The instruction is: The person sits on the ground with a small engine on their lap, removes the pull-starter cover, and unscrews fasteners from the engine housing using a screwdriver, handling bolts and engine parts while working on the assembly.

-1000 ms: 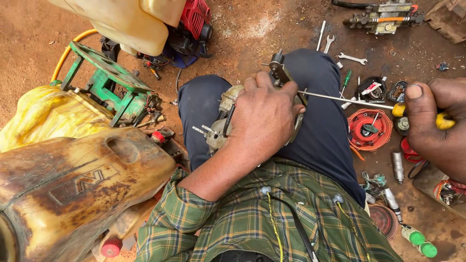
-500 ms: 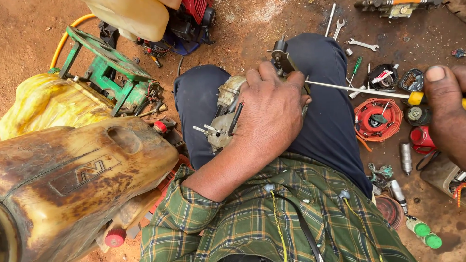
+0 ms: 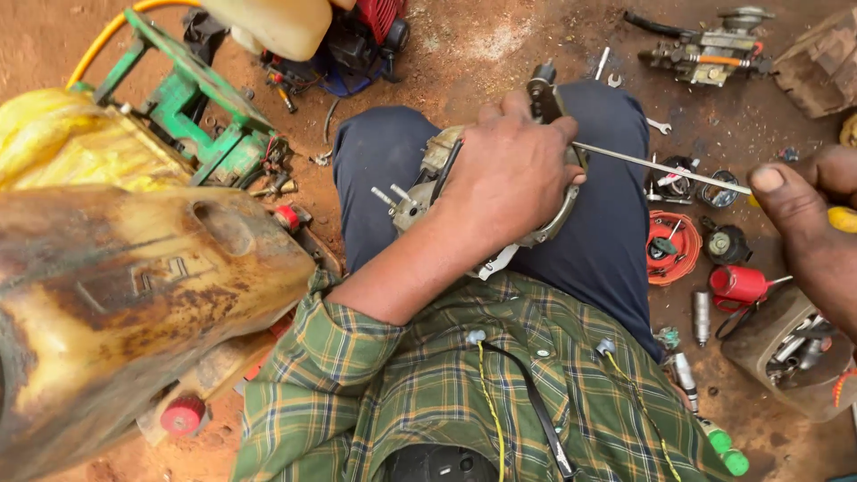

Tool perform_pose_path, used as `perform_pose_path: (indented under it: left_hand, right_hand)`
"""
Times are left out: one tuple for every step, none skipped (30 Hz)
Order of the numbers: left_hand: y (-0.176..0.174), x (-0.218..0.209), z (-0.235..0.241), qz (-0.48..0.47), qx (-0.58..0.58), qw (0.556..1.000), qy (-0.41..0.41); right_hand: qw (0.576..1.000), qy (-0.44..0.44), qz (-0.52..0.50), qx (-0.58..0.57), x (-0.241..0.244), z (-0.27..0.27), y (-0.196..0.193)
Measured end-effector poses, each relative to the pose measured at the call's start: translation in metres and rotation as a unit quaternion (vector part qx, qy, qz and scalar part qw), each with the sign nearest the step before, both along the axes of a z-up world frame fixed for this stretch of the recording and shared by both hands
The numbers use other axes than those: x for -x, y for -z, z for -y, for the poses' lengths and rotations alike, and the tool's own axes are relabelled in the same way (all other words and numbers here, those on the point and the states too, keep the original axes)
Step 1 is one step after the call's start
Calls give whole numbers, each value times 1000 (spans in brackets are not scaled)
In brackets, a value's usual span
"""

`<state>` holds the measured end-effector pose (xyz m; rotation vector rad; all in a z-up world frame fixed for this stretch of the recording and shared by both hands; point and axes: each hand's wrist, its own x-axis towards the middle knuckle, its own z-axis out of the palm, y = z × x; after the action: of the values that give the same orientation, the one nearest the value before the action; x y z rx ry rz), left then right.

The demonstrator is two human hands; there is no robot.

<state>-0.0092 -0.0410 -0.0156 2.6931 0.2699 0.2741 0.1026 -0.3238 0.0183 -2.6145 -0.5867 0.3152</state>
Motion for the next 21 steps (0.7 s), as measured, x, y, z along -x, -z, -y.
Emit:
perform_pose_path:
  left_hand:
    - [0, 1, -3, 7, 21, 1000, 9]
    - [-4, 2, -10, 13, 20, 1000, -3]
    - [-9, 3, -15, -15, 32, 999, 5]
    - [-14, 0, -19, -42, 43, 998, 22]
    - [-15, 0, -23, -35, 42, 998, 20]
    - [-14, 2, -24, -63, 46, 997, 30]
    - [-12, 3, -26, -90, 50, 994, 40]
    - [-10, 4, -24, -89, 51, 994, 40]
    - [-7, 5, -22, -77, 36, 995, 44]
    - [-4, 6, -20, -67, 21, 996, 48]
    - [-3, 5, -15, -67, 23, 996, 46]
    - [-1, 7, -9, -42, 8, 998, 49]
    - [2, 7, -3, -17, -7, 999, 51]
    - [6, 10, 5, -20, -1, 998, 57]
    - [10, 12, 13, 10, -14, 998, 66]
    - [11, 11, 20, 45, -30, 996, 78]
    - [14, 11, 26, 47, -26, 995, 85]
    - [16, 11, 33, 57, -38, 993, 95]
    - [19, 11, 40, 68, -50, 991, 104]
    - [18, 8, 41, 70, -47, 990, 112]
    - [17, 4, 43, 61, -64, 990, 113]
  right_hand:
    - [1000, -13, -18, 3, -8, 10, 3]
    - [1000, -24, -12, 2, -9, 9, 10]
    - [998, -67, -9, -21, -11, 9, 16]
    - [994, -100, -5, -44, -11, 14, 21]
    - [994, -103, 2, -44, -8, -4, 4]
    - [979, -187, 72, -20, -1, -19, -12]
    - [952, -270, 141, 5, 6, -35, -27]
    - [952, -271, 142, 7, 3, -33, -29]
    - [929, -328, 163, 46, 1, -31, -31]
    - [901, -386, 181, 85, -2, -30, -31]
    - [900, -388, 181, 87, -3, -25, -30]
    - [924, -350, 109, 104, -3, -18, -28]
    - [942, -310, 37, 122, -3, -11, -25]
    - [943, -305, 31, 127, 2, -1, -22]
    - [960, -255, -14, 119, 5, 9, -20]
    - [972, -200, -54, 108, 7, 19, -19]
    - [974, -192, -54, 112, 13, 31, -6]
    - [978, -177, -77, 75, 19, 44, 6]
    - [981, -162, -99, 38, 25, 57, 18]
    - [982, -153, -100, 39, 28, 63, 27]
    - [982, -138, -129, -6, 31, 68, 37]
